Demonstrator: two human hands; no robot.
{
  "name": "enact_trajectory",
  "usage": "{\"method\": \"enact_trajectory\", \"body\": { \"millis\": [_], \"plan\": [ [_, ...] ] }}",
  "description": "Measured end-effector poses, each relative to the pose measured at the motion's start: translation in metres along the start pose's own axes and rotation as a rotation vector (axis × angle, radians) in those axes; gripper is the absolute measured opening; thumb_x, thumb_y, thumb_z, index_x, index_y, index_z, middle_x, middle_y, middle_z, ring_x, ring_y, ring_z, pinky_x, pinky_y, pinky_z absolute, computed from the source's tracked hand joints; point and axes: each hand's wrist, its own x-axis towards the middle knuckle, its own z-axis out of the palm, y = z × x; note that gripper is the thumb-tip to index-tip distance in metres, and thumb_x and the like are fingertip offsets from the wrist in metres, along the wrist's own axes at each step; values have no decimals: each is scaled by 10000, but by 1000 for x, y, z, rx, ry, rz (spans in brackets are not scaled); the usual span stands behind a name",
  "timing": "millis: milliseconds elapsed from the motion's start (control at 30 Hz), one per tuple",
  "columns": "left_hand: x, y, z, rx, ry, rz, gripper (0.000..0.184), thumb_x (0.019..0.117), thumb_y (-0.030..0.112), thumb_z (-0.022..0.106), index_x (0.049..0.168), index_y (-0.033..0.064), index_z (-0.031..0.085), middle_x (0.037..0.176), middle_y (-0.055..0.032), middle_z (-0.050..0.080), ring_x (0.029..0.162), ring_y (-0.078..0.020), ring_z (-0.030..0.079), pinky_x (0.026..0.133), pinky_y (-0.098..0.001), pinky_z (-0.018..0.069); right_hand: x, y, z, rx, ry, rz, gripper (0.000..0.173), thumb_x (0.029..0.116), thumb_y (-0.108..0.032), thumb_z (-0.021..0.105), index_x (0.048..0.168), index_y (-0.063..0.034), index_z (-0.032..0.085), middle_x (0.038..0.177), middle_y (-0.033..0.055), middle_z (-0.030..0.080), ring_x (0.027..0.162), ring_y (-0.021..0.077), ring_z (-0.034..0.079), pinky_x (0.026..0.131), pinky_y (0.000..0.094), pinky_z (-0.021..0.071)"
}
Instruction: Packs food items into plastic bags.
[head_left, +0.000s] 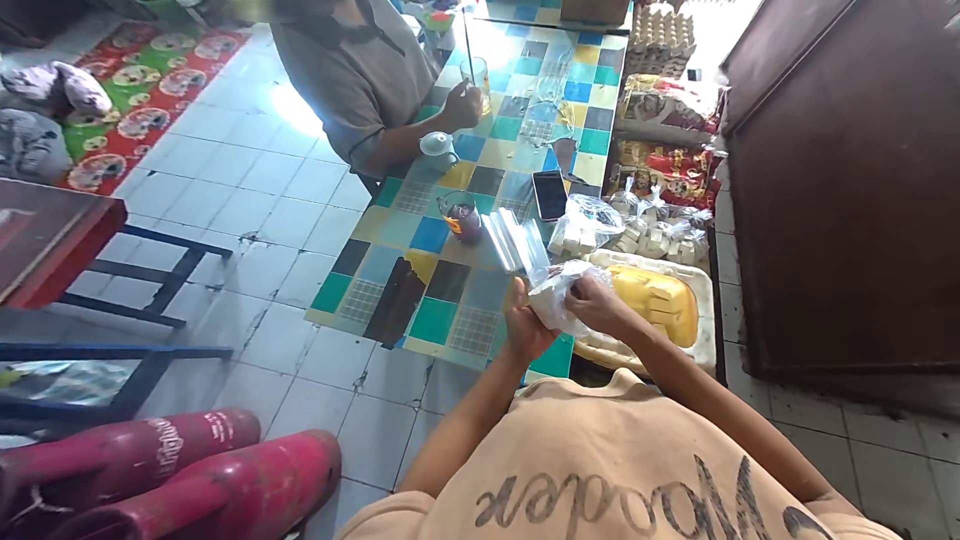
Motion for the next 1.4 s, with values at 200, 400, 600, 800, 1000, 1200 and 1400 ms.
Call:
{"method": "enact_trajectory", "body": {
  "millis": [200,400,600,800,1000,1200,1400],
  "plan": [
    [-1,1,-3,42,160,-80,826,994,707,64,1278,131,582,1062,-87,727,928,-201,721,782,-351,601,-7,-11,10,-357,144,77,237,978,-89,683,1110,108,668,1050,286,688,1029,434,678,941,592,524],
    [7,0,-10,-3,337,-94,749,1021,671,108,1343,159,549,1138,-110,707,935,-228,718,726,-348,604,-31,-1,-9,-312,360,-283,170,970,-114,678,1075,-9,763,935,142,759,824,262,743,756,457,616],
    [22,-1,-26,302,384,-250,869,998,716,38,1365,103,532,1133,-138,680,950,-228,685,767,-365,578,3,72,-2,246,-32,308,724,964,-90,709,1577,-106,324,1337,219,606,1067,310,685,892,494,590],
    [34,-2,-38,1017,502,-215,906,986,755,105,1576,112,349,1576,-175,410,1421,-324,421,1145,-544,360,19,103,36,221,141,382,523,935,80,608,1440,-24,519,1227,241,674,1044,360,698,906,548,567],
    [21,-11,-29,1675,474,184,771,908,91,720,1566,-2,329,1543,-301,345,1375,-447,433,1090,-567,428,17,105,48,255,41,317,664,956,-49,678,1556,-57,393,1245,260,666,1064,375,697,947,552,557],
    [10,-1,-23,1754,487,165,714,896,47,686,1534,-4,370,1593,-278,287,1278,-386,527,945,-492,521,13,170,-44,464,129,388,358,1095,-199,504,1381,-1,586,1254,196,675,1057,276,701,904,465,582],
    [-17,2,-26,1736,480,222,751,881,174,680,1507,-83,353,1607,-311,246,1391,-387,430,1027,-481,479,37,287,-81,-270,-254,931,323,988,-44,600,1256,135,615,1369,335,569,1325,461,535,1087,615,425]
  ]
}}
